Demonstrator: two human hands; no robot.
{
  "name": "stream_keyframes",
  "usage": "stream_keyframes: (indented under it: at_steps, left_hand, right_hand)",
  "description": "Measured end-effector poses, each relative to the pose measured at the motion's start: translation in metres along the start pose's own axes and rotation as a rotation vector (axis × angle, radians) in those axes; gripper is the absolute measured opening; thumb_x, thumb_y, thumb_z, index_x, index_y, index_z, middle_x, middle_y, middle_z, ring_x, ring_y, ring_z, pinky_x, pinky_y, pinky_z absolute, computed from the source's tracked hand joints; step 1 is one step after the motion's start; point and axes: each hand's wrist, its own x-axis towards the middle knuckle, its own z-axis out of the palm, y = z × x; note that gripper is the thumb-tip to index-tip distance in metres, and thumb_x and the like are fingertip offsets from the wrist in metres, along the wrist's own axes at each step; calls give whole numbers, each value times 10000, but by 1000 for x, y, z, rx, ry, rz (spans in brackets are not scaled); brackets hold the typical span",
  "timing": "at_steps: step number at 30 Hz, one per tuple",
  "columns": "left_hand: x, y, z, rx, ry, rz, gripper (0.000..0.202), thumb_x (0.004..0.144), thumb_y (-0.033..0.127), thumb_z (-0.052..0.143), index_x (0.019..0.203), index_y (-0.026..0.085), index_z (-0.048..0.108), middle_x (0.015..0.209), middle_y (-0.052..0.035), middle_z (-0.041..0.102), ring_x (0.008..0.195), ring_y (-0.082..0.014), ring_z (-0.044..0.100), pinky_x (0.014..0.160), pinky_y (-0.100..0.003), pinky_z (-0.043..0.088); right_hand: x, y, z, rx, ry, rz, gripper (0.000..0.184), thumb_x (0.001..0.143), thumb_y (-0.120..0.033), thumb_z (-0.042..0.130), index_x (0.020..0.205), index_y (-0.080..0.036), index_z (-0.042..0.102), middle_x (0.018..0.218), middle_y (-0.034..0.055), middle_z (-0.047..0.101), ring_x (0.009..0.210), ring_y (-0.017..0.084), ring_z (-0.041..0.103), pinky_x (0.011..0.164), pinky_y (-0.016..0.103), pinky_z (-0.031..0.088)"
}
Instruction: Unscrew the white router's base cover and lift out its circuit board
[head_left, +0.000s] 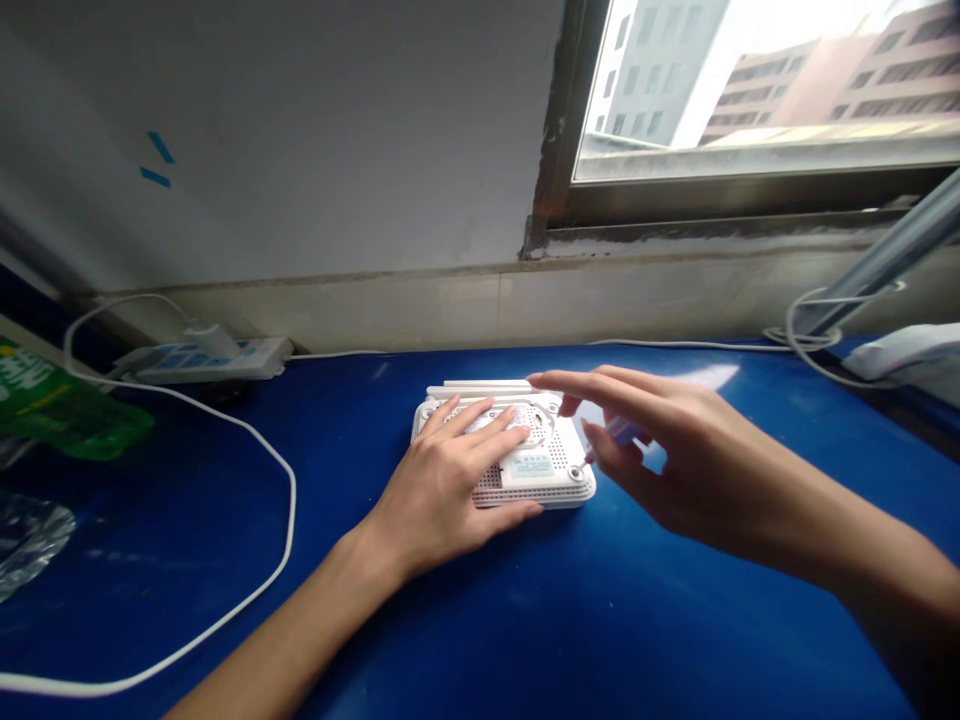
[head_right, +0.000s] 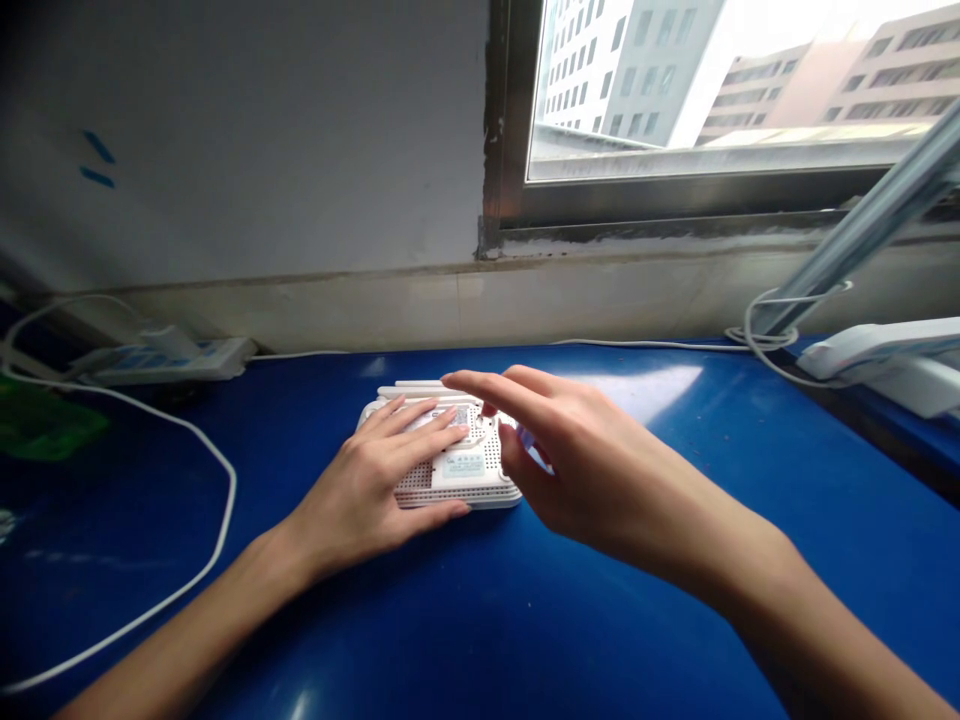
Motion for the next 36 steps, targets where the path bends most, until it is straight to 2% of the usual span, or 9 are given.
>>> stream_keyframes:
  at_steps: [2,6,12,17,22,24,28,33,36]
  left_hand:
    - [0,0,0,-1,8,3,683,899,534,807,1490,240,630,1559,-91,608,1515,-370,481,1270,-641,345]
    - [0,-1,0,-5,-4,4,692,908,534,799,1512,255,608,1570,-71,595,1522,-366,475,1275,-646,335]
    - [0,-4,1,-11,6,13,704,885,558,819,1488,249,631,1565,-87,600,1513,-373,485,1268,-641,348]
    - [1,-6,1,-23,-21,19,724,891,595,798,1504,255,616,1556,-77,610,1512,-373,487,1280,-641,326]
    - [2,-7,-1,-29,-11,18,718,861,591,829,1467,249,650,1538,-97,625,1505,-376,498,1261,-642,356]
    - [2,-8,-2,-37,-14,26,720,860,590,830,1467,248,650,1539,-104,623,1499,-371,507,1258,-638,361]
    - [0,-7,-4,-39,-32,36,740,872,580,825,1500,249,618,1571,-105,590,1506,-354,502,1266,-626,355]
    - [-1,-6,-2,-18,-7,35,703,866,561,839,1465,246,649,1551,-102,610,1500,-372,506,1255,-631,369]
    - [-2,-6,-1,-12,2,45,696,873,560,832,1466,244,650,1540,-100,621,1498,-372,509,1258,-629,370]
  right_hand:
    - [0,-1,-1,7,-29,12,541,980,-201,614,1504,-325,572,1250,58,762,910,193,758,694,274,575]
    - [1,-1,2,5,25,-52,301,1024,-259,631,1314,-307,696,1155,55,805,889,197,773,704,272,573]
    - [-1,-5,-2,43,-32,-29,518,948,-129,597,1443,-283,592,1269,90,751,998,224,758,753,291,589]
    - [-1,-3,0,30,42,-66,186,1013,-230,651,1183,-278,705,1038,22,810,813,159,756,689,246,546]
    - [-3,-3,2,32,-4,-50,560,983,-142,591,1512,-319,542,1326,42,735,1050,176,741,808,251,574]
    - [-3,-2,2,31,-16,-44,533,972,-168,614,1483,-309,567,1311,41,734,1059,187,737,816,264,576]
    - [-2,0,5,-27,53,-98,274,1001,-239,672,1269,-292,685,1138,26,791,910,177,761,740,261,562]
    - [-2,-2,6,33,10,-79,570,951,-111,601,1490,-290,551,1313,59,735,1050,199,744,800,267,583]
    - [-3,-3,6,6,22,-80,453,969,-183,647,1411,-272,604,1267,59,754,1001,198,752,779,272,582]
